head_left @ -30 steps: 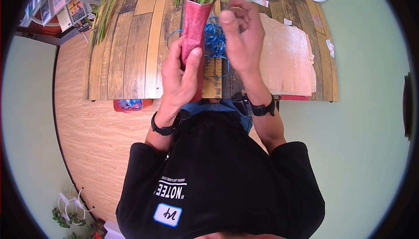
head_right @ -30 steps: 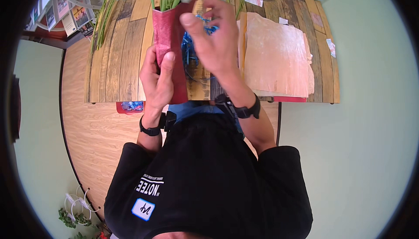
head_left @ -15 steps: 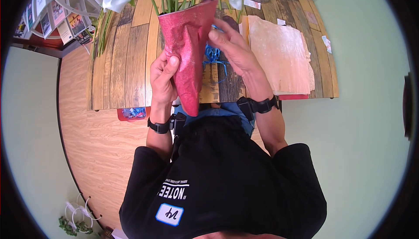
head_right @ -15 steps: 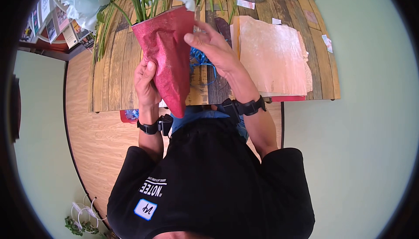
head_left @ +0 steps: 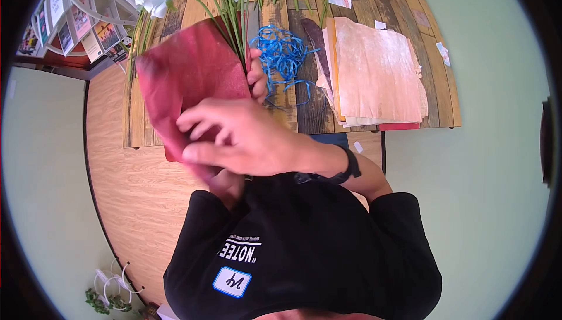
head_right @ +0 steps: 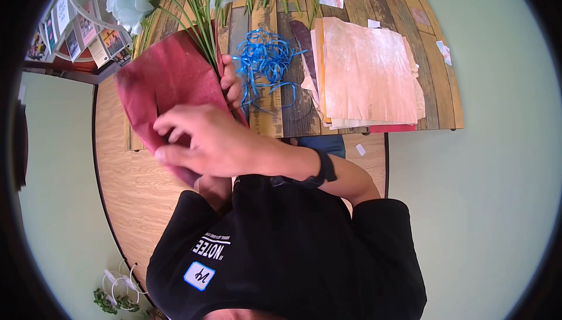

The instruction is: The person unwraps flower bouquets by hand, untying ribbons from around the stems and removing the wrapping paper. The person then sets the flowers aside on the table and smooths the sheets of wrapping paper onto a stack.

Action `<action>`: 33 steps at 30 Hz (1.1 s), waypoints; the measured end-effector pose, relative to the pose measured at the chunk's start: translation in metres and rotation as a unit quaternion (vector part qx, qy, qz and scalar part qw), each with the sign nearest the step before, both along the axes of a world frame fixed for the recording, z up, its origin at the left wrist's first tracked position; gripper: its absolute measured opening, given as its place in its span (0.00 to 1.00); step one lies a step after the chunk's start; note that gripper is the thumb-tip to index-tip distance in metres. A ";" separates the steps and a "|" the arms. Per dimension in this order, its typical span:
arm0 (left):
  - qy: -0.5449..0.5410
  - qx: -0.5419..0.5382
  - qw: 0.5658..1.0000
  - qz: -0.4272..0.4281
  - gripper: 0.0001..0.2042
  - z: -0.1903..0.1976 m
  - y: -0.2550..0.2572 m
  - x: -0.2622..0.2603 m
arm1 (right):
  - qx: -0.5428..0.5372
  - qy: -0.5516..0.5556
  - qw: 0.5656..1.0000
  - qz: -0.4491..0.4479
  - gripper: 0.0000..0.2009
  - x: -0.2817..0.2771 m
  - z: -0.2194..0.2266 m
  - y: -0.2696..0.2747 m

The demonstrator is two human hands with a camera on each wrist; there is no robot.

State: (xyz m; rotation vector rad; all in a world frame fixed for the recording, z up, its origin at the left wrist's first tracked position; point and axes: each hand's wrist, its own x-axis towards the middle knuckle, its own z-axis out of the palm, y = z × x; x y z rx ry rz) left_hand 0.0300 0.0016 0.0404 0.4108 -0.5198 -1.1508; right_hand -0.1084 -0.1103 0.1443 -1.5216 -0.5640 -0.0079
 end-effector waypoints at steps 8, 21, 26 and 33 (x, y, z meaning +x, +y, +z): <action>0.094 -0.122 0.982 0.113 0.24 -0.034 -0.025 0.029 | -0.075 -0.127 0.929 -0.338 0.08 0.003 -0.020 -0.030; 0.011 -0.221 0.959 0.176 0.26 -0.057 -0.058 -0.007 | -0.136 -0.023 0.894 -0.427 0.07 -0.022 -0.079 -0.047; -0.024 -0.252 0.946 0.202 0.27 -0.063 -0.080 -0.023 | -0.227 0.016 0.888 -0.399 0.14 -0.035 -0.082 -0.058; 0.030 -0.257 0.955 0.144 0.24 -0.040 -0.071 -0.037 | -0.192 0.048 0.907 -0.372 0.10 -0.039 -0.098 -0.067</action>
